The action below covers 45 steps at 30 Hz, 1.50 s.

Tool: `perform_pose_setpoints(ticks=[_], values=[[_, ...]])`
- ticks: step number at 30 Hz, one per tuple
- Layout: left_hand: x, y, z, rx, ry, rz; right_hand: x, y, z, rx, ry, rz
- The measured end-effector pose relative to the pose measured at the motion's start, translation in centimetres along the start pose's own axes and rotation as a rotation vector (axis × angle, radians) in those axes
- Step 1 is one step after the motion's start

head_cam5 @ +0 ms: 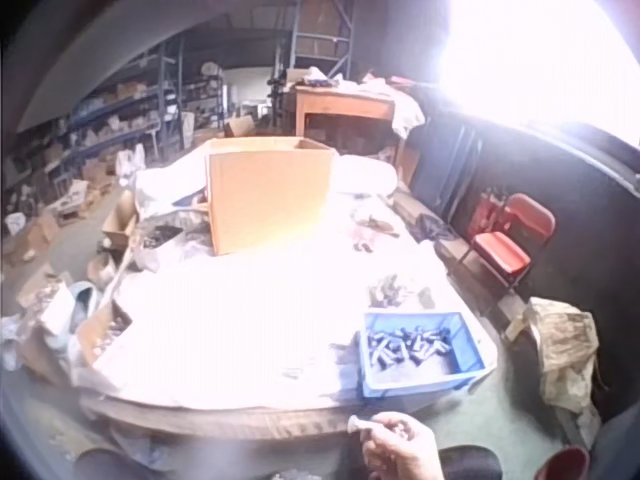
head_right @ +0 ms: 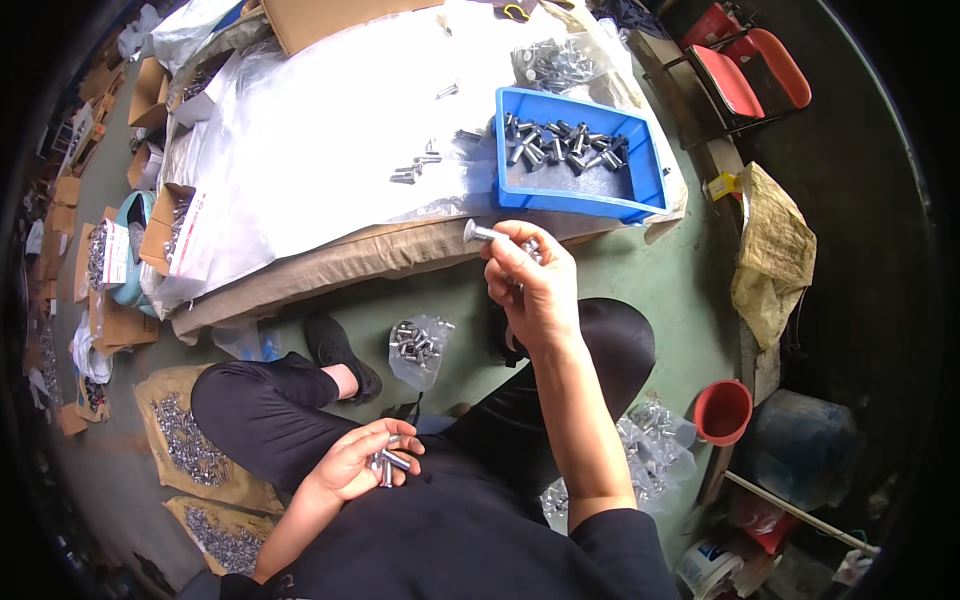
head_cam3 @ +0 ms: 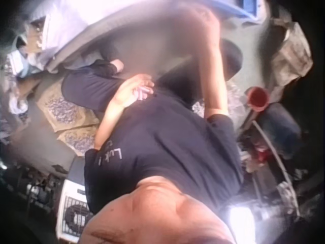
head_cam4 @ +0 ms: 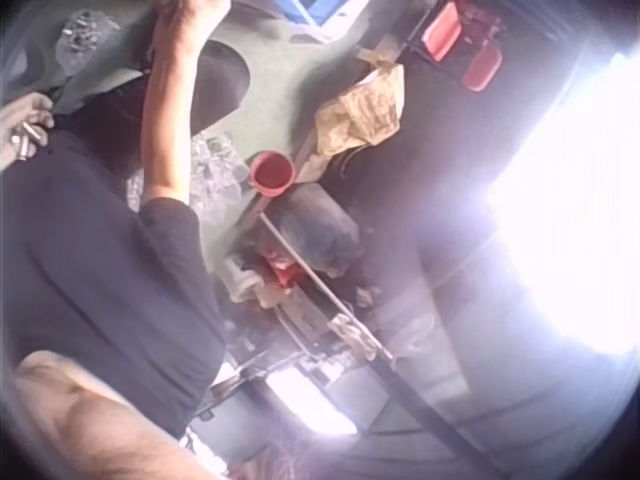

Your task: The person sorts various metal bolts and metal screws by hand, inspecting them one by one and placing them into different boxes, plastic bags, and a blue tray.

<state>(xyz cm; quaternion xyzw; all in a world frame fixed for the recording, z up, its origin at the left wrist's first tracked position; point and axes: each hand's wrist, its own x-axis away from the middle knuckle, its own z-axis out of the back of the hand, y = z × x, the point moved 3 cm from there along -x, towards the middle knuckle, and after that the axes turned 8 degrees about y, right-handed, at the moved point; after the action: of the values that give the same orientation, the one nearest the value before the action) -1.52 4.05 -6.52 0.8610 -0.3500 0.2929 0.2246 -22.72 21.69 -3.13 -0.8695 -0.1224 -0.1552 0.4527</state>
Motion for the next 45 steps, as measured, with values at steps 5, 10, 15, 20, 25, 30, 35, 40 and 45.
perform_pose_setpoints(ticks=[5, 10, 15, 20, 25, 30, 35, 40, 45], values=[[0.0, 0.5, -0.1, 0.060, 0.035, -0.076, 1.2, 0.8, -0.5, 0.044, -0.038, 0.028], [-0.3, 1.3, 0.0, 0.089, 0.180, -0.103, 3.2, 1.7, -1.7, 0.160, -0.081, 0.029], [-0.4, 5.3, -4.0, 0.012, 0.159, -0.395, 5.9, 3.5, -2.4, 0.207, -0.166, -0.020], [0.2, 6.9, -5.7, -0.192, 0.231, -0.638, 7.8, 5.1, -3.1, 0.309, -0.287, 0.022], [1.0, 6.8, -5.6, -0.297, 0.276, -0.792, 8.3, 5.0, -3.8, 0.353, -0.333, 0.091], [1.2, 6.9, -5.6, -0.478, 0.333, -0.974, 8.4, 4.9, -4.1, 0.363, -0.363, 0.094], [1.5, 7.0, -5.7, -0.618, 0.333, -1.134, 8.6, 5.2, -4.3, 0.348, -0.316, 0.034], [0.1, 6.2, -4.1, 0.171, 0.134, -0.430, 4.7, 2.6, -4.0, 0.418, -0.054, 0.164], [0.3, 6.4, -4.8, 0.214, 0.085, -0.360, -4.1, -4.3, -1.3, 0.239, 0.277, 0.487]])
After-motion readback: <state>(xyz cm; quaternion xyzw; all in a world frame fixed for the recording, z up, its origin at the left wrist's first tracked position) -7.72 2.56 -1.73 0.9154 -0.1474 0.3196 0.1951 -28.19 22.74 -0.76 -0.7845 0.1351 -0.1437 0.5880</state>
